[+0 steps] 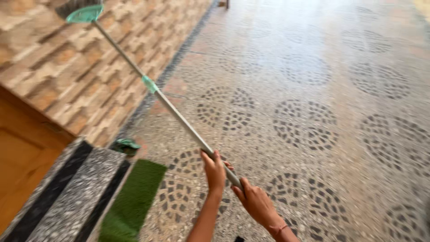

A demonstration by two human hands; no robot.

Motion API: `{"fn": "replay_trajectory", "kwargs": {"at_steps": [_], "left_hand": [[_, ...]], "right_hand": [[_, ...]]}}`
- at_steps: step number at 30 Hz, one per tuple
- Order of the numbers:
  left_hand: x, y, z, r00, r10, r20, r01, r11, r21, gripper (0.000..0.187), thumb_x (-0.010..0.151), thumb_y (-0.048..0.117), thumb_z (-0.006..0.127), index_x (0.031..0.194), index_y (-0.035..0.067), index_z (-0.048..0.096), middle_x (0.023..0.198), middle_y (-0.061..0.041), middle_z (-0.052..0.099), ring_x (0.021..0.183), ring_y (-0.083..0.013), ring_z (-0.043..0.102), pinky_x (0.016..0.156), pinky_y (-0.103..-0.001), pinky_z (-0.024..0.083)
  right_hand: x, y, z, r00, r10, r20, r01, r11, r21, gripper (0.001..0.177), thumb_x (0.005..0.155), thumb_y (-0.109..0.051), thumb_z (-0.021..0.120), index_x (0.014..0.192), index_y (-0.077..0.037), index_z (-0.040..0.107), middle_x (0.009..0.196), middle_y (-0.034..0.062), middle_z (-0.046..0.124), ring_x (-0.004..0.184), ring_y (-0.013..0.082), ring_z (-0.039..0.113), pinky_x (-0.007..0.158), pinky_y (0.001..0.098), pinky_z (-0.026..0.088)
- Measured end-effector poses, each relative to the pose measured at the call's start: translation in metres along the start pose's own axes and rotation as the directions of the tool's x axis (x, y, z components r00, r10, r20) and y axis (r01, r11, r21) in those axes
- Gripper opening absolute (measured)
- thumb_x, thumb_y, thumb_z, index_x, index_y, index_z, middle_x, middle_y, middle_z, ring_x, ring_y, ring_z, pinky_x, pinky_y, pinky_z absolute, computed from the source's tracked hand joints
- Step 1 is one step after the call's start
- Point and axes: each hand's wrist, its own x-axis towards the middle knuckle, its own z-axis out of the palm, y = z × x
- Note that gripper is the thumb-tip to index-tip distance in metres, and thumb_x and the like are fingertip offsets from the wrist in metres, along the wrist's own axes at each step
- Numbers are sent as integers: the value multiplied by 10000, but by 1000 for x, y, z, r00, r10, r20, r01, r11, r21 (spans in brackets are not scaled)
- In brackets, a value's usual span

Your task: The person cleans a door and its surrounding frame using a handheld duster brush, reaching different sections of the door and the high upper frame.

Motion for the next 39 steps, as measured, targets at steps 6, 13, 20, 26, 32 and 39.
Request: {"fn": "replay_trajectory", "kwargs": {"at_steps": [6,13,20,26,32,39], "left_hand": [[3,36,-33,973,190,-131,-217,947,-238,593,1066,238,372,1607,155,145,705,8,476,473,-69,417,409,-269,414],[22,88,-120,889,336,-312,-394,908,-143,559,1056,218,438,1585,172,264,685,19,455,459,-43,361,382,-242,332],[6,126,-210,791,445,-420,-487,873,9,536,1059,198,451,1574,189,299,752,26,505,502,-32,399,406,-227,366],[-33,172,-278,740,536,-406,-460,844,275,578,1040,203,443,1571,140,225,778,-40,553,506,-120,529,440,-283,483],[-82,221,-345,722,577,-382,-228,720,655,761,1035,297,482,1655,124,78,1342,-157,516,1036,-284,639,854,-411,608],[-138,285,-409,367,916,-164,-299,283,912,709,1019,322,540,1600,96,203,1660,-162,230,1513,-366,235,1212,-511,263]], "right_hand": [[18,-76,9,954,-225,-197,251,961,119,326,1003,-321,572,1120,-23,510,638,154,652,534,343,601,487,496,444],[6,-128,60,979,-202,-6,189,908,374,293,951,-320,619,1090,-68,564,568,101,615,454,279,587,462,445,440],[-12,-140,155,978,-102,181,-22,814,580,302,931,-347,667,879,-54,614,468,71,510,355,170,520,394,376,413],[-4,-179,209,942,-336,-16,294,798,526,327,959,-394,667,862,-83,640,496,25,449,418,118,382,437,333,308],[5,-264,202,914,-406,-3,347,778,524,365,943,-407,672,845,-62,601,520,30,432,430,145,363,447,351,318],[-10,-376,156,805,-581,-115,531,622,575,349,932,-382,700,816,-61,631,524,60,479,466,137,428,460,354,350]]}}
